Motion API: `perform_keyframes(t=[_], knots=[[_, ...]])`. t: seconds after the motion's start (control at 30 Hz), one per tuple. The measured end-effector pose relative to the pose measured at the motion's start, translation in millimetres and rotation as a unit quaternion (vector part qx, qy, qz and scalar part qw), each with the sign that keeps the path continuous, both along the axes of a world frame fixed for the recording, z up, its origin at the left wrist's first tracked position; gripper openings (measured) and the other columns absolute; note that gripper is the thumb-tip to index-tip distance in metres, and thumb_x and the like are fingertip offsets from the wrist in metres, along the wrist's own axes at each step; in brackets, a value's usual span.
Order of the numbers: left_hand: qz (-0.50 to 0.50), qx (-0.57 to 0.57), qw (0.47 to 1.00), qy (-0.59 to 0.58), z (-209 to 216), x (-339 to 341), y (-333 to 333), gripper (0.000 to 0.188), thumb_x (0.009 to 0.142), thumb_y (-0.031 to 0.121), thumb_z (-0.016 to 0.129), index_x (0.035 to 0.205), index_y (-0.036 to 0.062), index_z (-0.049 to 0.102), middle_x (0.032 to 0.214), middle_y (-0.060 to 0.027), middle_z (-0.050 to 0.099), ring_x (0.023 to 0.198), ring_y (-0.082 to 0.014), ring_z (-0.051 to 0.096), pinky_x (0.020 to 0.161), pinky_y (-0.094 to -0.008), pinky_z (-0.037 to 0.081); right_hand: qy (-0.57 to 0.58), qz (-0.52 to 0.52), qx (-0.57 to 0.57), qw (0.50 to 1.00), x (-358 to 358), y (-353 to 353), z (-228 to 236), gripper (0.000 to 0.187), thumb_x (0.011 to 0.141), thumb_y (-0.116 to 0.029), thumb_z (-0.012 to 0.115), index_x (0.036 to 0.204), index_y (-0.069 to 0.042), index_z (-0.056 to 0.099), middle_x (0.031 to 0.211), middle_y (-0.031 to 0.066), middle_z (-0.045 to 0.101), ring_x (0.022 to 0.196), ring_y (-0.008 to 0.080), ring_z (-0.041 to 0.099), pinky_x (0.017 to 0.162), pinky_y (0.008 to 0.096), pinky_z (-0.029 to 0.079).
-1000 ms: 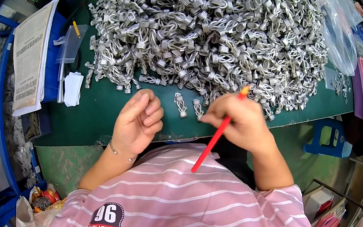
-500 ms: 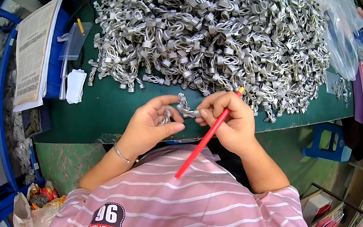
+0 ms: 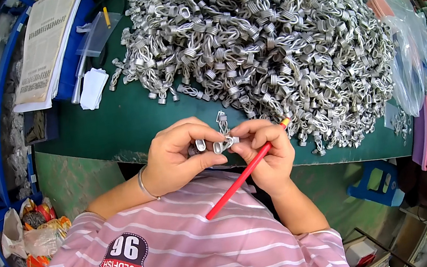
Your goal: The person assembles metal hooks by fitting two small metal parts together by hand, then places the assembled hooks into a clear plastic bag.
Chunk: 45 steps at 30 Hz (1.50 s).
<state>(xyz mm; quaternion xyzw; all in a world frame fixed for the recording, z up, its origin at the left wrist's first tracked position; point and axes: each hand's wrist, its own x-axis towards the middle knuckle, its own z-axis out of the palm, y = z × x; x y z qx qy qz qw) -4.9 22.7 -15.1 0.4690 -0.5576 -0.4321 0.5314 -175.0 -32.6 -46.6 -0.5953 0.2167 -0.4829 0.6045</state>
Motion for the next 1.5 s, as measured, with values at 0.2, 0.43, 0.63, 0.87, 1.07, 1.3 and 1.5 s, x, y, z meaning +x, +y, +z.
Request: perform_keyframes(t=[0.2, 0.43, 0.63, 0.87, 1.07, 1.3, 1.5], knots=[[-0.031, 0.230, 0.907, 0.351, -19.5, 1.9, 1.9, 0.022, 0.081, 0.007, 0.062, 0.101, -0.0010, 0.059, 0.079, -0.0013, 0.057, 0.063, -0.0054, 0.050, 0.051, -0.0180, 0.040, 0.072, -0.075, -0.242, 0.965, 2.8, 0.0, 9.1, 0.042, 0.065, 0.004, 0.074, 0.082, -0.005, 0.037, 0.092, 0.0191, 0.057, 0.073, 0.0192, 0.056, 0.060, 0.0267, 0.049], [-0.053, 0.283, 0.834, 0.471, -31.7, 2.3, 4.7, 0.024, 0.086, 0.009, 0.056, 0.108, -0.0017, 0.054, 0.084, -0.0069, 0.061, 0.069, -0.0112, 0.059, 0.057, -0.0213, 0.048, 0.075, -0.091, -0.184, 0.976, 8.1, 4.7, 12.7, 0.034, 0.068, 0.007, 0.069, 0.078, -0.004, 0.038, 0.088, 0.0182, 0.059, 0.064, 0.0188, 0.058, 0.054, 0.0267, 0.048], [-0.037, 0.294, 0.798, 0.525, -36.6, 14.2, 5.6, 0.025, 0.088, 0.011, 0.053, 0.109, -0.0013, 0.053, 0.081, -0.0055, 0.059, 0.069, -0.0111, 0.058, 0.060, -0.0243, 0.048, 0.328, -0.057, -0.290, 0.897, 6.1, -7.0, 3.2, 0.026, 0.065, 0.001, 0.070, 0.072, -0.003, 0.046, 0.075, 0.0116, 0.057, 0.063, 0.0282, 0.056, 0.053, 0.0333, 0.046], [-0.036, 0.217, 0.839, 0.498, -32.1, 13.8, 5.9, 0.026, 0.087, 0.009, 0.054, 0.110, -0.0011, 0.052, 0.084, -0.0078, 0.058, 0.071, -0.0133, 0.056, 0.064, -0.0264, 0.049, 0.405, -0.078, -0.335, 0.847, 10.9, -4.0, 0.4, 0.024, 0.067, -0.002, 0.070, 0.074, -0.004, 0.046, 0.078, 0.0117, 0.058, 0.062, 0.0295, 0.055, 0.052, 0.0351, 0.045], [-0.035, 0.190, 0.850, 0.490, -28.6, 16.1, 3.1, 0.025, 0.087, 0.009, 0.052, 0.110, -0.0001, 0.052, 0.087, -0.0080, 0.056, 0.074, -0.0152, 0.056, 0.063, -0.0292, 0.050, 0.142, -0.081, 0.022, 0.986, 2.8, -4.8, 8.1, 0.022, 0.079, 0.005, 0.059, 0.073, -0.003, 0.039, 0.081, 0.0146, 0.060, 0.063, 0.0131, 0.059, 0.052, 0.0220, 0.048], [-0.033, 0.248, 0.858, 0.450, -17.7, 13.5, -1.3, 0.022, 0.085, 0.010, 0.056, 0.104, 0.0011, 0.049, 0.080, -0.0053, 0.053, 0.064, -0.0108, 0.052, 0.046, -0.0209, 0.041, -0.025, 0.009, 0.148, 0.989, -1.6, -4.7, 15.8, 0.020, 0.081, 0.007, 0.055, 0.077, -0.003, 0.038, 0.089, 0.0171, 0.057, 0.072, 0.0175, 0.061, 0.061, 0.0254, 0.053], [-0.035, 0.178, 0.945, 0.273, -10.5, 2.8, 0.8, 0.022, 0.079, 0.004, 0.064, 0.100, -0.0010, 0.056, 0.074, -0.0010, 0.056, 0.055, -0.0030, 0.050, 0.042, -0.0156, 0.037, 0.104, -0.036, -0.130, 0.985, -0.4, -4.7, 3.9, 0.028, 0.073, 0.012, 0.061, 0.076, -0.003, 0.038, 0.095, 0.0200, 0.056, 0.084, 0.0226, 0.061, 0.066, 0.0279, 0.053]])
